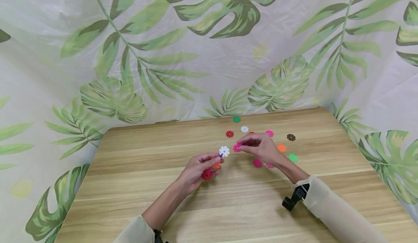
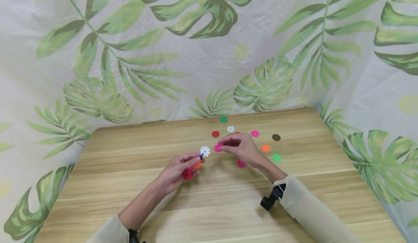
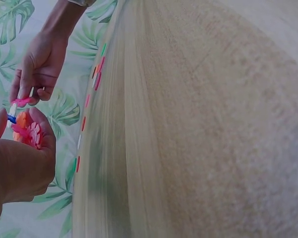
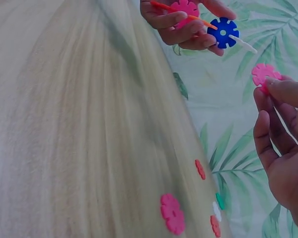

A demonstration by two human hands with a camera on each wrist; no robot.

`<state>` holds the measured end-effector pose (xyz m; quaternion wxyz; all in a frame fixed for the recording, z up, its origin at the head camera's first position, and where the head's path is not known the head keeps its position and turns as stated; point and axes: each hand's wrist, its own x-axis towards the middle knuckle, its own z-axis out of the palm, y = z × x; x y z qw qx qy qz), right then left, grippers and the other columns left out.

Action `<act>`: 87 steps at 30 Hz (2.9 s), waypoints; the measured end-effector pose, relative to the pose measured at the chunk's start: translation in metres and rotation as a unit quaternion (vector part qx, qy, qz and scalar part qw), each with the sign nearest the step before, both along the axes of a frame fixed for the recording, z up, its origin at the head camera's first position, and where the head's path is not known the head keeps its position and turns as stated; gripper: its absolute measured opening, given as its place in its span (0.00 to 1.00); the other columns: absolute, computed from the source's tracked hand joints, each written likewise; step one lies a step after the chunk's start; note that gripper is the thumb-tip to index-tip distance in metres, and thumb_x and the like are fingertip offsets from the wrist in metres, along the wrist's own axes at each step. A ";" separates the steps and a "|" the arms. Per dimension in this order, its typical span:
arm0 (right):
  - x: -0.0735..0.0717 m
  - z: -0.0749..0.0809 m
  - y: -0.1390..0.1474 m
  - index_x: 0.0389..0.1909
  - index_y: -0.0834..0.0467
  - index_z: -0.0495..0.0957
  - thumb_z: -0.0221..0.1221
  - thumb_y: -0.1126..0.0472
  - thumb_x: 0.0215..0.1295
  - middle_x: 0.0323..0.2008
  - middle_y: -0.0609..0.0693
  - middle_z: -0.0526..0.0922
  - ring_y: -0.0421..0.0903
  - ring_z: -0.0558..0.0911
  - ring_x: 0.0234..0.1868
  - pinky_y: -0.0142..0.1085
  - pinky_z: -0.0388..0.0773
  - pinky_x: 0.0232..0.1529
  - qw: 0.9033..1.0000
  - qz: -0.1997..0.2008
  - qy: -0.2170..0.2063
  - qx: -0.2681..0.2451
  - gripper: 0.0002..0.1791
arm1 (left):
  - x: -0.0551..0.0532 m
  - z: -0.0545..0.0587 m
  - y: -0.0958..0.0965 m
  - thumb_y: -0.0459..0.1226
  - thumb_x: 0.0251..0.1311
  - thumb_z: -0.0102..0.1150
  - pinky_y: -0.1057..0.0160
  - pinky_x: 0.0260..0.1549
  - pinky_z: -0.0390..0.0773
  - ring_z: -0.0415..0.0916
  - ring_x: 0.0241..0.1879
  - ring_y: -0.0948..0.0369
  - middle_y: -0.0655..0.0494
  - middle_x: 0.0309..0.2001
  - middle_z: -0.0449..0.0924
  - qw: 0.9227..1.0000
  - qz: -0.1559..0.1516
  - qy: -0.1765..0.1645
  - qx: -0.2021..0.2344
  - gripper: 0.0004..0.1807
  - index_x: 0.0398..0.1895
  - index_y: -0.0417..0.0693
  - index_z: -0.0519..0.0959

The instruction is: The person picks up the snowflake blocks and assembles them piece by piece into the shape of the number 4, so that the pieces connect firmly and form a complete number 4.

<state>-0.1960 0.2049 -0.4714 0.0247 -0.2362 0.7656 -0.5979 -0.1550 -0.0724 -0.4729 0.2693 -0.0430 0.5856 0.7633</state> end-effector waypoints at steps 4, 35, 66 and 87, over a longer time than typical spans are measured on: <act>0.000 0.005 -0.001 0.48 0.61 0.89 0.70 0.68 0.67 0.42 0.54 0.91 0.59 0.88 0.42 0.35 0.87 0.40 1.000 0.005 -0.005 -0.009 0.10 | 0.001 0.000 -0.001 0.34 0.74 0.64 0.60 0.50 0.88 0.85 0.50 0.59 0.47 0.52 0.89 1.000 -0.023 0.004 0.000 0.20 0.65 0.34 0.80; 0.003 0.015 -0.009 0.42 0.64 0.90 0.69 0.75 0.65 0.41 0.57 0.91 0.46 0.87 0.45 0.34 0.86 0.43 0.996 0.051 0.052 -0.043 0.07 | 0.000 0.000 0.007 0.34 0.72 0.66 0.64 0.43 0.88 0.86 0.38 0.62 0.43 0.50 0.89 0.999 -0.042 0.014 -0.022 0.19 0.62 0.33 0.82; 0.006 0.011 -0.018 0.42 0.61 0.91 0.72 0.71 0.65 0.40 0.54 0.92 0.47 0.90 0.41 0.33 0.87 0.40 0.997 0.011 0.067 -0.036 0.07 | -0.002 0.004 0.003 0.38 0.73 0.67 0.71 0.34 0.83 0.83 0.38 0.66 0.48 0.52 0.90 0.999 -0.033 0.002 -0.027 0.18 0.60 0.38 0.83; 0.003 0.010 0.006 0.49 0.59 0.90 0.70 0.68 0.68 0.47 0.57 0.91 0.46 0.88 0.45 0.38 0.86 0.49 0.999 0.006 0.045 0.026 0.10 | -0.002 0.005 0.001 0.40 0.74 0.66 0.66 0.42 0.87 0.84 0.44 0.63 0.45 0.56 0.87 1.000 -0.026 -0.016 -0.006 0.22 0.65 0.38 0.80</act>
